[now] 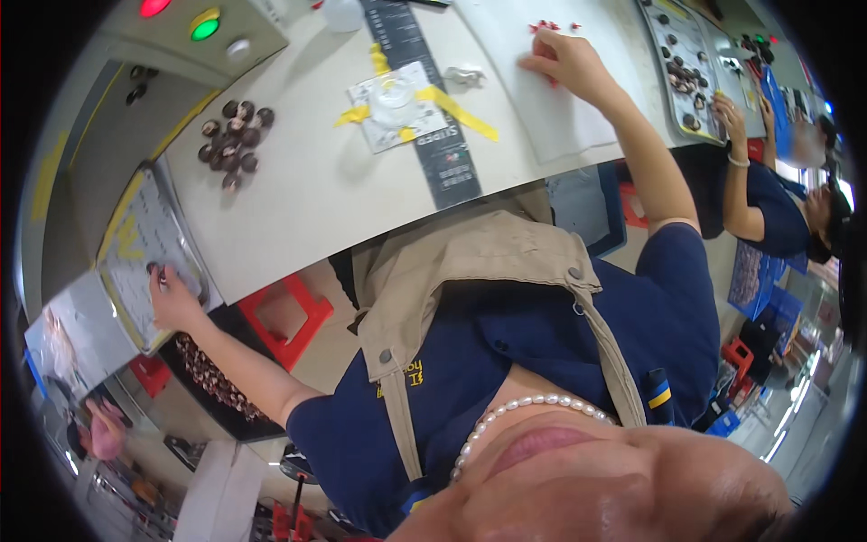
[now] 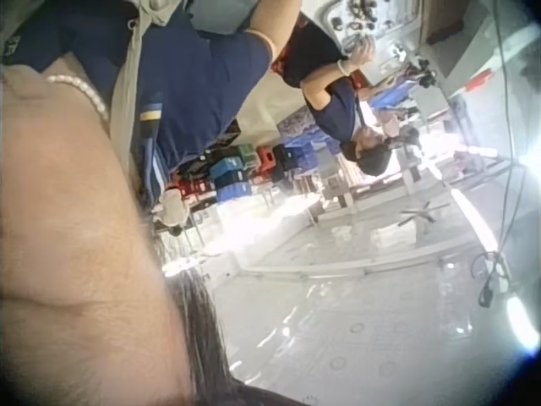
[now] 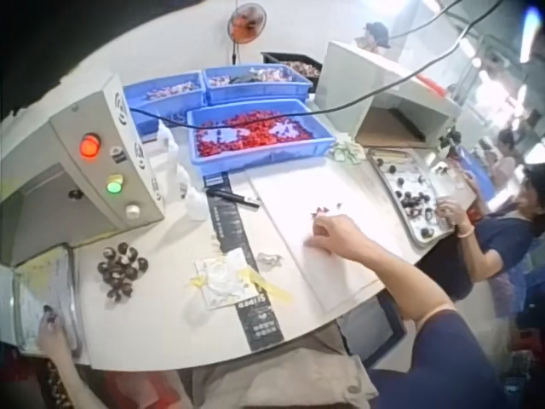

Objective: The person assembles figurines by dipping small bows into glue and attaching them to figurine heads by hand. The person empties a tray of completed figurines into a crate, retrieves more figurine heads, and attaches bows to them.

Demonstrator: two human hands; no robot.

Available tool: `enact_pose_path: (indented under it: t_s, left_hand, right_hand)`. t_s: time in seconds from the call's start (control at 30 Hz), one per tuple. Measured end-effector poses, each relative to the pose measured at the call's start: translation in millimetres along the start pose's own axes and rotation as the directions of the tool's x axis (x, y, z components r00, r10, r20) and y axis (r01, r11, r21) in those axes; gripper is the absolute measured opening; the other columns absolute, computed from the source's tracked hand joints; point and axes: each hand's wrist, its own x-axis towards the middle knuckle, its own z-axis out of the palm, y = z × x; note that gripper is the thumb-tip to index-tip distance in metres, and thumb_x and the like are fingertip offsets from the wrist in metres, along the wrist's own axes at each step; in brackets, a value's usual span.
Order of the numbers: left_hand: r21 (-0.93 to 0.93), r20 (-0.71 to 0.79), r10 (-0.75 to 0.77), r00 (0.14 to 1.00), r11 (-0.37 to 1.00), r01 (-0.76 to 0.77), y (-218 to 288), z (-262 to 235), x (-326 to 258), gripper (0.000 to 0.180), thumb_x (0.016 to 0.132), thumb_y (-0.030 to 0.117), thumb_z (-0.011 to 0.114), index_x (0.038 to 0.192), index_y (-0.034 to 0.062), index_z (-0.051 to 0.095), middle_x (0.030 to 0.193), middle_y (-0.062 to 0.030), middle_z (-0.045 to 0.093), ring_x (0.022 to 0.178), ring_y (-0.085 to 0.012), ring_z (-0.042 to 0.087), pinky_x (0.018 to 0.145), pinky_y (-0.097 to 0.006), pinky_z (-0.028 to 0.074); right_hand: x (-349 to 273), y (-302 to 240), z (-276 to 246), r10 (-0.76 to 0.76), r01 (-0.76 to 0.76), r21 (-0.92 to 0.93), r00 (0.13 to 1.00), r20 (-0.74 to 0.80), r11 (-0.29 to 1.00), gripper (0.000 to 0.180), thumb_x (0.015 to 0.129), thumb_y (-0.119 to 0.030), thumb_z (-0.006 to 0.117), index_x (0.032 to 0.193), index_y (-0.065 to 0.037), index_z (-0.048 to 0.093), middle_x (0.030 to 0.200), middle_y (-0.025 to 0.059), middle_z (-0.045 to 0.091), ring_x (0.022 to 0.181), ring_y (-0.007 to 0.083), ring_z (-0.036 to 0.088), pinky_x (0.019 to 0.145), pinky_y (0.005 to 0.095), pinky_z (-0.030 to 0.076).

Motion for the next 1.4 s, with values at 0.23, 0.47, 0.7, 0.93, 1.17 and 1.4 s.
enact_pose_path:
  t_s: [0.23,0.47,0.7,0.93,1.17,1.4]
  left_hand:
    - [-0.573,-0.074,0.498,0.864,0.688,-0.446,133,-21,17,0.022,0.079,0.018,0.064,0.099,0.0125,0.066,0.088,-0.0038,0.065,0.084,-0.0202,0.06,0.092,-0.041,0.037]
    - [-0.267,-0.073,0.785,0.615,0.579,-0.77,188,-1,8,0.03,0.074,0.015,0.067,0.104,0.0157,0.062,0.098,0.0003,0.06,0.089,-0.0189,0.057,0.1,-0.05,0.027]
    - [-0.929,0.046,0.526,0.849,0.336,-0.158,207,-38,-42,0.025,0.073,0.0,0.068,0.096,0.0068,0.062,0.096,-0.0052,0.054,0.078,-0.0156,0.059,0.064,-0.025,0.051]
    - [-0.73,0.554,0.628,0.546,0.051,0.682,194,-51,-112,0.022,0.083,0.007,0.064,0.104,-0.0001,0.061,0.094,-0.0035,0.062,0.082,-0.0067,0.055,0.065,-0.019,0.046]
    - [-0.516,0.53,0.717,0.453,-0.151,0.843,188,-35,-129,0.032,0.086,0.012,0.061,0.116,0.0008,0.056,0.105,-0.0084,0.062,0.087,-0.0084,0.057,0.066,-0.02,0.047]
    - [-0.437,0.569,0.681,0.461,-0.226,0.871,197,-35,-125,0.03,0.087,0.01,0.06,0.115,0.0008,0.055,0.105,-0.0085,0.062,0.087,-0.009,0.058,0.067,-0.02,0.047]
  right_hand:
    - [0,-24,-15,0.045,-0.052,0.043,0.987,0.152,0.998,0.014,0.083,-0.013,0.062,0.085,0.001,0.061,0.075,0.0066,0.063,0.07,0.0125,0.059,0.067,0.0248,0.047]
    - [-30,-73,2,-0.006,-0.005,0.574,1.0,0.017,0.819,0.013,0.084,-0.01,0.062,0.095,-0.002,0.063,0.085,0.0042,0.066,0.082,0.0087,0.061,0.073,0.0214,0.048]
    - [-29,-133,31,-0.168,0.228,0.628,0.974,-0.155,0.744,0.011,0.085,-0.01,0.061,0.09,0.0,0.063,0.087,0.0043,0.063,0.081,0.0111,0.058,0.071,0.0255,0.046]
    - [12,-166,59,-0.485,0.577,0.028,0.711,-0.509,0.817,0.007,0.077,-0.006,0.065,0.077,-0.003,0.059,0.074,0.0065,0.055,0.073,0.0204,0.051,0.064,0.0305,0.039]
    - [20,-195,64,-0.362,0.437,0.094,0.831,-0.422,0.895,0.011,0.073,-0.005,0.065,0.072,-0.003,0.054,0.07,0.0108,0.051,0.07,0.0295,0.05,0.063,0.0377,0.04]
    - [22,-194,68,-0.573,0.568,-0.184,0.649,-0.5,0.803,0.011,0.073,-0.004,0.064,0.073,-0.004,0.052,0.071,0.011,0.05,0.071,0.0304,0.048,0.064,0.0384,0.04]
